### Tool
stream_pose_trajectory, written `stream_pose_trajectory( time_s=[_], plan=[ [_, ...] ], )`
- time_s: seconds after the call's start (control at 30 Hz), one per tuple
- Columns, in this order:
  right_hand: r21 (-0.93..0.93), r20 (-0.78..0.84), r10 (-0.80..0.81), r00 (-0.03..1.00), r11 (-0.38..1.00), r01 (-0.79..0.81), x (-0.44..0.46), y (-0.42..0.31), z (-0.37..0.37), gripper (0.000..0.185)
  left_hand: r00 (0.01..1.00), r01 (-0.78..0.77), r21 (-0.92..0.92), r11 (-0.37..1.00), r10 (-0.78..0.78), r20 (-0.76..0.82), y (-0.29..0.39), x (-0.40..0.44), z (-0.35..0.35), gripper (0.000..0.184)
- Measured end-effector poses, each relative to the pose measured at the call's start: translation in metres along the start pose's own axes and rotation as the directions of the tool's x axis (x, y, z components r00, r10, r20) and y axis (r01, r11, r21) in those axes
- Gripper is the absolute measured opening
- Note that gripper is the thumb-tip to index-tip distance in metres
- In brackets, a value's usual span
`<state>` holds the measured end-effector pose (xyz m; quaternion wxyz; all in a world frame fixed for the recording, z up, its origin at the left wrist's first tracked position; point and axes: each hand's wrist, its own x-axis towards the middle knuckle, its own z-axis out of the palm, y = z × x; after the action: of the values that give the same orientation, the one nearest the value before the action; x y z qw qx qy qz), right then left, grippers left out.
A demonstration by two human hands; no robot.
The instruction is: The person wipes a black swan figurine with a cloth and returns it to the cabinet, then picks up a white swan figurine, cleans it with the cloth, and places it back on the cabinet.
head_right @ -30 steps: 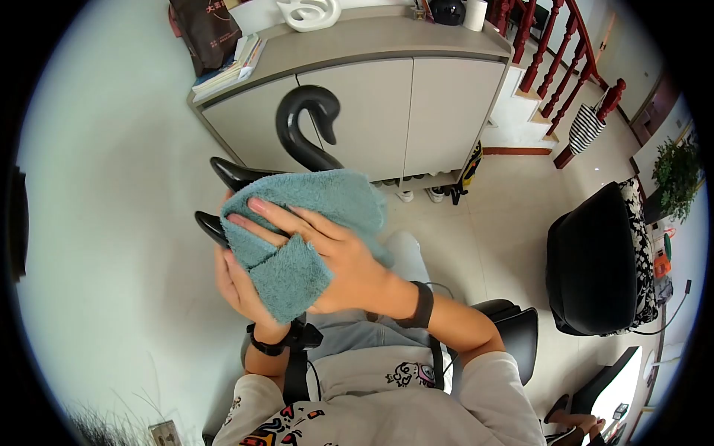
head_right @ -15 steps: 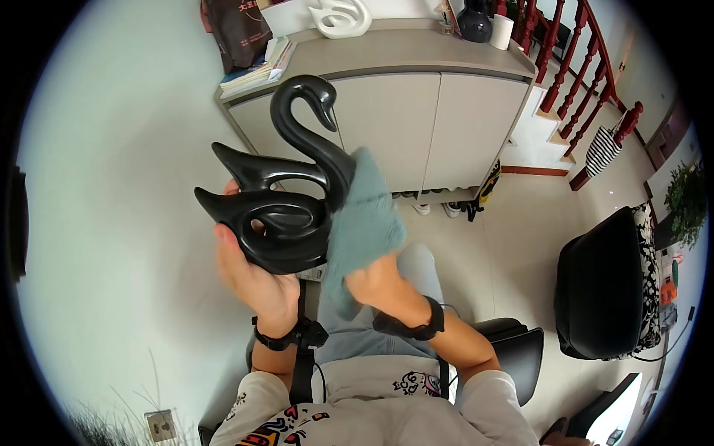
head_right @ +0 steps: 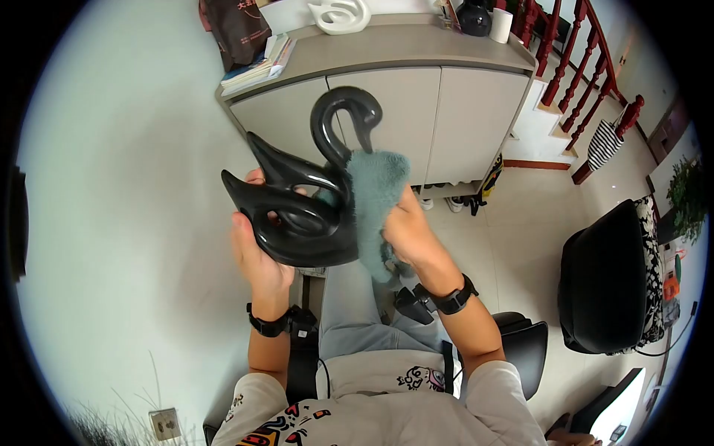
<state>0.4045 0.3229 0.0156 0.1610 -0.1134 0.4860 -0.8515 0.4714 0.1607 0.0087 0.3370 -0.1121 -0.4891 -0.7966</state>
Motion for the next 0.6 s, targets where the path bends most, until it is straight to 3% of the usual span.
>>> stream_pose_trajectory(
  time_s=[0.1, 0.17, 0.27, 0.37, 0.4, 0.47, 0.57, 0.6],
  plan=[
    [-0.137, 0.143, -0.246, 0.959, 0.954, 0.265, 0.002, 0.010, -0.009, 0.026, 1.000, 0.029, 0.091, 0.995, -0.029, -0.006, -0.005, 0.001, -0.002, 0.053],
    [-0.172, 0.186, -0.204, 0.961, 0.956, 0.236, 0.004, 0.010, -0.011, 0.020, 0.999, 0.039, 0.235, 0.971, -0.032, -0.033, -0.004, -0.001, 0.000, 0.052],
    [-0.167, 0.154, -0.223, 0.963, 0.954, 0.248, 0.005, 0.015, -0.007, 0.015, 0.971, 0.236, 0.103, 0.966, -0.239, 0.012, 0.011, -0.001, -0.001, 0.047],
    [-0.207, 0.138, -0.265, 0.954, 0.935, 0.289, 0.010, 0.016, -0.004, 0.013, 0.988, 0.135, 0.404, 0.905, -0.152, 0.011, 0.010, -0.008, -0.006, 0.043],
    [-0.232, 0.135, -0.266, 0.954, 0.928, 0.292, 0.008, 0.016, -0.001, 0.013, 0.991, 0.088, 0.414, 0.906, -0.039, -0.126, 0.002, -0.009, 0.005, 0.041],
    [-0.268, 0.115, -0.297, 0.948, 0.910, 0.317, 0.005, 0.020, 0.004, 0.013, 0.981, 0.099, 0.379, 0.920, -0.025, -0.194, -0.002, -0.011, 0.004, 0.037],
    [-0.344, 0.071, -0.526, 0.847, 0.784, 0.516, 0.001, 0.038, 0.011, 0.018, 0.971, 0.081, 0.287, 0.954, -0.011, -0.239, -0.001, -0.012, 0.009, 0.036],
    [-0.272, -0.033, -0.459, 0.888, 0.859, 0.434, -0.004, 0.039, 0.014, 0.013, 0.970, 0.068, 0.248, 0.966, -0.006, -0.241, -0.001, -0.013, 0.017, 0.038]
  ],
)
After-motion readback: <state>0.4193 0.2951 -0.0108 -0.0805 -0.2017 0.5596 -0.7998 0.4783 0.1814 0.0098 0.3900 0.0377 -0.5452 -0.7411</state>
